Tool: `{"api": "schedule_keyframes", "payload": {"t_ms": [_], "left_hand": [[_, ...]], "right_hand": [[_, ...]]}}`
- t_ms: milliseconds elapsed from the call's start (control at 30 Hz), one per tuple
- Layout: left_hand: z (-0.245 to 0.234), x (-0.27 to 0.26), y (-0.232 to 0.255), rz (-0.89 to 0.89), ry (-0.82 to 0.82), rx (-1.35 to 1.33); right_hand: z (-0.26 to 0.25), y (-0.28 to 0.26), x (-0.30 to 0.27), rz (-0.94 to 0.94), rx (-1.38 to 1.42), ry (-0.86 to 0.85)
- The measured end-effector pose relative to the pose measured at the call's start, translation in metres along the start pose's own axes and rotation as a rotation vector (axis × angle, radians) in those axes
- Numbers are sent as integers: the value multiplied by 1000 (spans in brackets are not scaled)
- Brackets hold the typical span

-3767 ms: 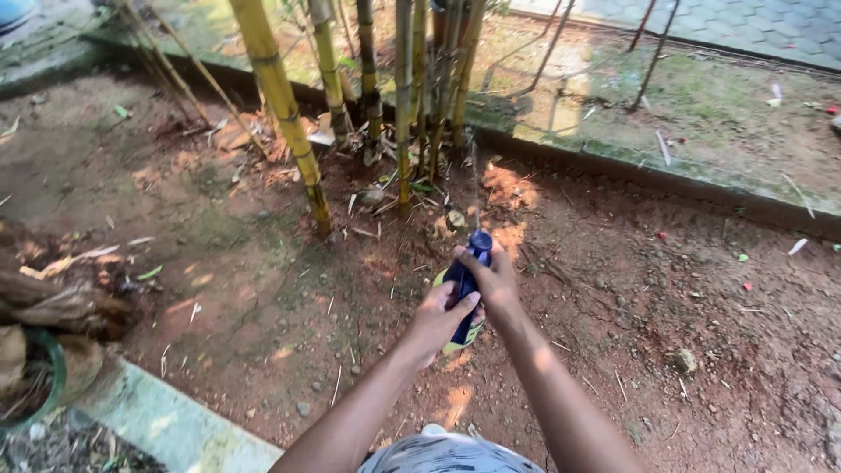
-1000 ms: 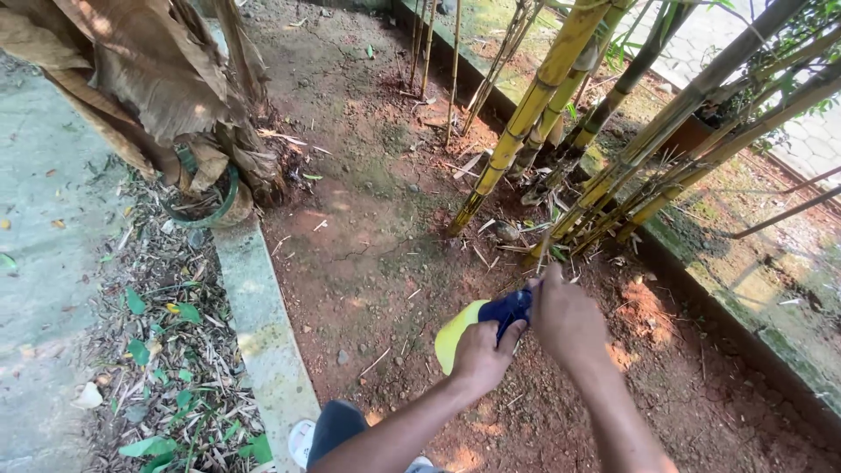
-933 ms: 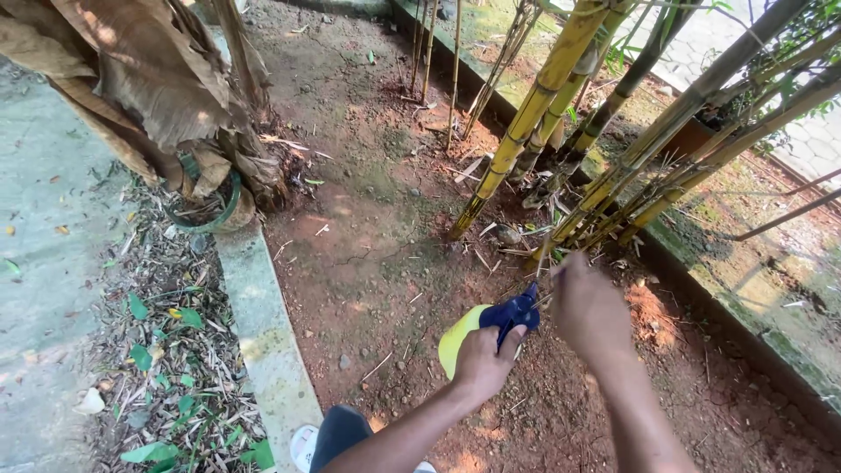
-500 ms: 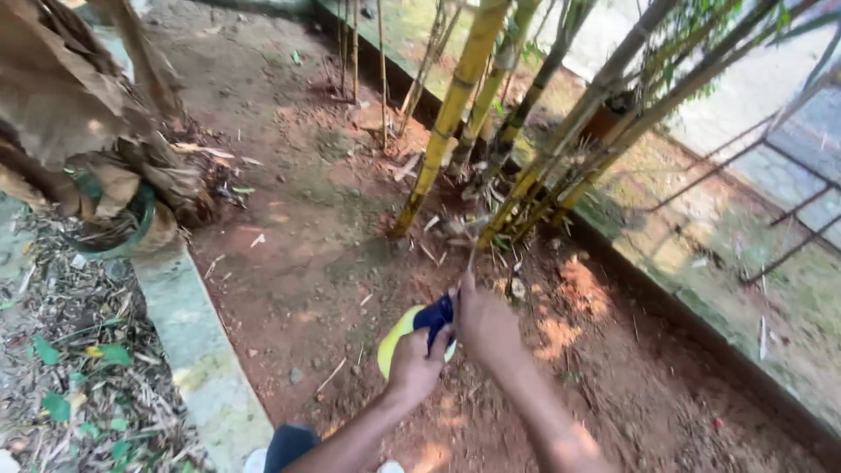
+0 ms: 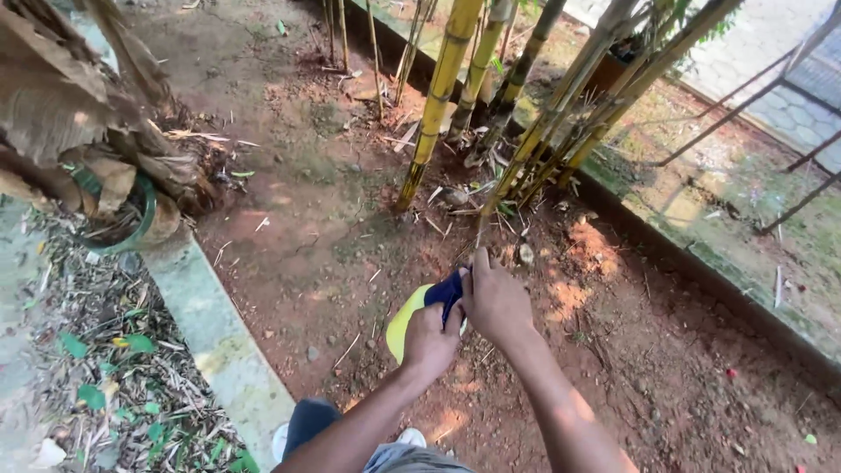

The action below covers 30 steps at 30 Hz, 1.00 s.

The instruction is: Spraying liquid from a spray bottle onto plants and the ground in an outdoor garden.

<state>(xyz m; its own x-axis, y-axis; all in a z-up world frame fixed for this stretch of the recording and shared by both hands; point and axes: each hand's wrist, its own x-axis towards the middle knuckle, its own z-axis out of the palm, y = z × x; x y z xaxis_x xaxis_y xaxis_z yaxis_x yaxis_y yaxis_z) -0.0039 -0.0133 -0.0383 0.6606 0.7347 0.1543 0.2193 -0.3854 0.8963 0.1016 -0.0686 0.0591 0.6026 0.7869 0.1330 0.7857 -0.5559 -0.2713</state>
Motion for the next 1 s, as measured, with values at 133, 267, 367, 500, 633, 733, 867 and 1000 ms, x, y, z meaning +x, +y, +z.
{"api": "schedule_keyframes", "payload": {"t_ms": [133,267,367,500,633,733,867,1000], "left_hand": [[-9,2,24,-43,-6,-112],[-17,2,31,-192,-100,-108],[-8,1,31,-166,-91,-102],[3,-2,28,-136,-69,-118],[3,-1,33,-138,-78,-91],[0,-1,40,-191,-107,-139],[-3,0,48,-247,-150,-154],[0,3,47,-265,-176,-172]], "right_hand": [[1,2,-5,43,178,120],[35,16,-2,232,704,141],[51,28,-4,305,954,116],[63,37,-4,315,1178,127],[55,30,-7,350,1235,125],[52,31,-5,385,1276,120],[56,37,-4,414,1346,91],[63,42,2,408,1402,83]]}}
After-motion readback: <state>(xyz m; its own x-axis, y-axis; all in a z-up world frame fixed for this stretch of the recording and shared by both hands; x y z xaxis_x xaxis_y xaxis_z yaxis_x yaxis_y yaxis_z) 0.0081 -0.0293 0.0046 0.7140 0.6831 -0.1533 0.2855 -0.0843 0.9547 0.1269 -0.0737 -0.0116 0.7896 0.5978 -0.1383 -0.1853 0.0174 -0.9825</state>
